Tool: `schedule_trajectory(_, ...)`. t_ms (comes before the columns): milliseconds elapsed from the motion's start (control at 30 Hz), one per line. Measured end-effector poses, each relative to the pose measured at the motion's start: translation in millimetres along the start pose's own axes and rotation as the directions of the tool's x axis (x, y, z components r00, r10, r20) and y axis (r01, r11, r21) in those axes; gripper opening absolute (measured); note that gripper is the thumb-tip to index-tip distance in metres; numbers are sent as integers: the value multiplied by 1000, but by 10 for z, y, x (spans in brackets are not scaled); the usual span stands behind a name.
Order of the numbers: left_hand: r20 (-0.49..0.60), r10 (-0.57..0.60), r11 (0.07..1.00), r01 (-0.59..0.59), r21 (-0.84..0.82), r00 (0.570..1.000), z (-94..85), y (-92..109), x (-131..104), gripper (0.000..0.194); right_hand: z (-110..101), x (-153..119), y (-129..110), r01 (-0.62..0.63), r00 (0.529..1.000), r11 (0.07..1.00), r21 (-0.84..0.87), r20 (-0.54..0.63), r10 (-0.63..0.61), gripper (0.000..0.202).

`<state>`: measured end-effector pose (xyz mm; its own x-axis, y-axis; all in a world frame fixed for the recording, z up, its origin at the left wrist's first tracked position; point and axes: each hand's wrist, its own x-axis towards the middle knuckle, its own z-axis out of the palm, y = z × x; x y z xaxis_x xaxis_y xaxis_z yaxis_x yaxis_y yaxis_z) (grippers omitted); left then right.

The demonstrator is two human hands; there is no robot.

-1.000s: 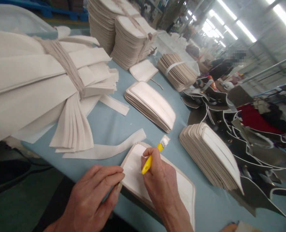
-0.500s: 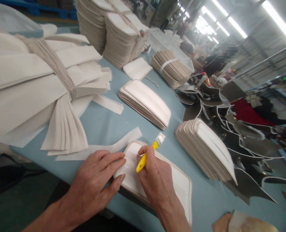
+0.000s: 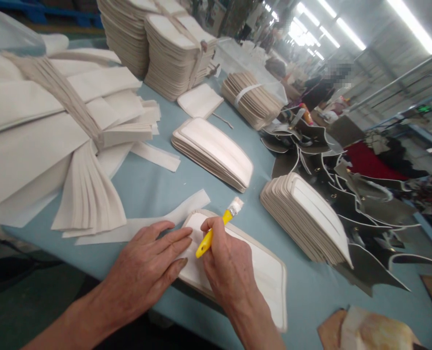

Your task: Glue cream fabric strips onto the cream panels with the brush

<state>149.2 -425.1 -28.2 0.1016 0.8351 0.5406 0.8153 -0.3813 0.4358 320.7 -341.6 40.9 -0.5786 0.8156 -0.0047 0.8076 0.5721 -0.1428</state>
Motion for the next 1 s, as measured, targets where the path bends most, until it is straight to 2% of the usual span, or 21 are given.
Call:
schedule_trajectory(133,37,19,1000,-20,24,999,-21,-49,14,35,-42,-47,62,11,997,1000,5,-78,-10,33)
schedule_trajectory(233,66,27,999,-29,36,997,-42,-77,-2,37,-83,-117,141,1,994,1000,10,-113,1,24)
schedule_trajectory(300,83,40,998,-43,40,996,-49,-89,-18,37,-102,-181,202,-22,991,1000,1,-130,22,19)
schedule_trajectory(433,106,29,999,-32,23,994,-55,-102,-46,35,-161,-348,352,-90,968,995,-40,-240,78,13)
schedule_trajectory(533,116,-1,1000,2,-9,993,-68,-129,-57,37,-243,-492,516,-123,970,992,-33,-215,114,6)
schedule_trajectory(633,134,53,999,-51,-19,990,-81,-183,-56,42,-315,-630,723,-194,965,980,39,-173,198,6)
schedule_trajectory(733,137,121,993,-122,-5,983,-67,-235,-55,46,-344,-754,942,-287,937,945,158,-157,311,11)
schedule_trajectory(800,114,130,992,-129,-15,985,-42,-256,-60,47,-340,-831,1078,-330,915,920,212,-168,367,14)
schedule_trajectory(900,113,129,991,-125,-45,985,-6,-279,-78,49,-298,-939,1247,-337,895,902,270,-205,396,17)
schedule_trajectory(1000,141,98,994,-89,-69,985,10,-320,-105,49,-201,-1025,1366,-287,893,891,351,-239,382,18)
